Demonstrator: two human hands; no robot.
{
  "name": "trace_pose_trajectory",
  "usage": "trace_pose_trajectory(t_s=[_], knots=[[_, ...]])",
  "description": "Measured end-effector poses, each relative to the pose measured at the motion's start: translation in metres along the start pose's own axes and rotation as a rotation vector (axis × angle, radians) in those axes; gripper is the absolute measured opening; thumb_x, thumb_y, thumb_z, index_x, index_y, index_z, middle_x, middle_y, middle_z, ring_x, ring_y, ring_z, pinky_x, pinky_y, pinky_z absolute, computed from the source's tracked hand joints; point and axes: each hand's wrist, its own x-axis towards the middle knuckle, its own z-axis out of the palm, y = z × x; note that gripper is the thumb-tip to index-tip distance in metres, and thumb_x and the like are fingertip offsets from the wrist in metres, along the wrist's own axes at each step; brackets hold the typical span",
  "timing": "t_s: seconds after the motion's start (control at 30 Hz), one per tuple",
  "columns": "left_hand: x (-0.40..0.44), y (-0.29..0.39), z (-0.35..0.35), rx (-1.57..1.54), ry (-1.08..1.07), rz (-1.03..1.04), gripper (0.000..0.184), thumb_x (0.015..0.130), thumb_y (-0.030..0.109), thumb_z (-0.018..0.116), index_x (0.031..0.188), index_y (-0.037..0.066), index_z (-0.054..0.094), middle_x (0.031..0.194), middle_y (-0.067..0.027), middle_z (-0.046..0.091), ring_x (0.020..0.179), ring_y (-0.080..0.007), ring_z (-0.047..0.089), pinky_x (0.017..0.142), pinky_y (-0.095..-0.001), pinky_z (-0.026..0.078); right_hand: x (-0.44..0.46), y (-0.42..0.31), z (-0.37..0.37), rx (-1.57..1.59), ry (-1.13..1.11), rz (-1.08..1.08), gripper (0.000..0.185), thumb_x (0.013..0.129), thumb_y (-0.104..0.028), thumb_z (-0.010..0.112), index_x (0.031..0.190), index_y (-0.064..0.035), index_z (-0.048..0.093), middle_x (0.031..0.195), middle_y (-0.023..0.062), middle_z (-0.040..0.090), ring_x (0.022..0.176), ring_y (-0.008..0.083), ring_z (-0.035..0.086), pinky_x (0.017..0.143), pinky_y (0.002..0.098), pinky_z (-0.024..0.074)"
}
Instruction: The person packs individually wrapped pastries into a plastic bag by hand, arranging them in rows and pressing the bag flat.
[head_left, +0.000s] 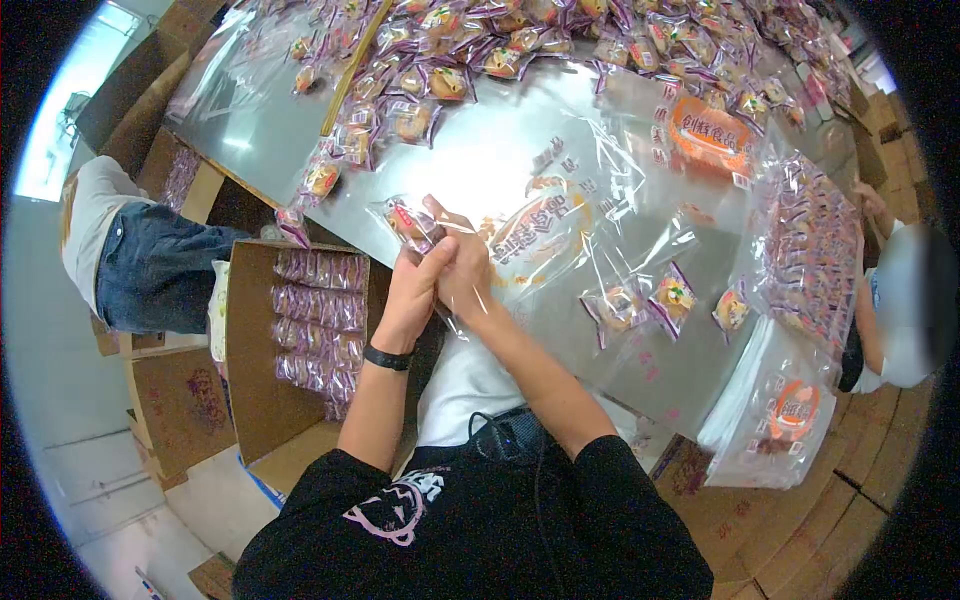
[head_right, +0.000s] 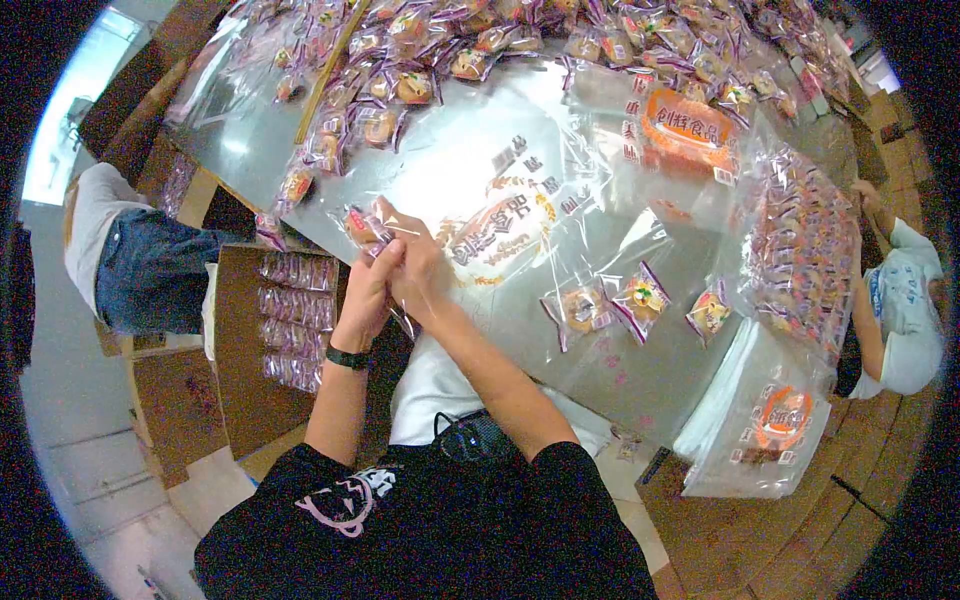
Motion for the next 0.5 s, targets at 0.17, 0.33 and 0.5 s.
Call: trace_pose_trajectory(t_s=[0.17, 0.33, 0.5], knots=[[0.005, 0.007, 0.0, 0.858, 0.286, 0.131, 0.073, 0.097, 0.035, 0.073, 0.147, -0.007, 0.042, 0.145, -0.0222, 0.05, 0.134, -0.0299, 0.048, 0.112, -0.0415, 0.039, 0.015, 0.021, -0.004, -0.151, -0.107, 0.015, 0.04, 0.087, -0.015, 0.069, 0.127, -0.0083, 0.066, 0.112, 0.0168, 0.07, 0.104, 0.0371, 0.064, 0.089, 0.0469, 0.0508], [0.019, -0.002, -0.031, 0.941, 0.3, 0.617, 0.08, 0.097, 0.043, 0.07, 0.155, -0.003, 0.038, 0.155, -0.0287, 0.039, 0.146, -0.0426, 0.034, 0.121, -0.0498, 0.027, 0.021, 0.03, 0.004, -0.319, -0.149, -0.177, 0.039, 0.083, -0.019, 0.077, 0.12, -0.0105, 0.072, 0.106, 0.012, 0.073, 0.104, 0.0312, 0.064, 0.097, 0.0448, 0.042], [0.025, -0.014, -0.042, 0.909, 0.242, 0.659, 0.061, 0.107, 0.034, 0.053, 0.157, 0.001, 0.039, 0.164, -0.0282, 0.029, 0.15, -0.0418, 0.031, 0.122, -0.0481, 0.024, 0.022, 0.015, -0.005, -0.476, -0.261, -0.232, 0.049, 0.083, -0.017, 0.075, 0.131, -0.0076, 0.067, 0.12, 0.015, 0.071, 0.12, 0.0342, 0.061, 0.102, 0.0457, 0.0443]])
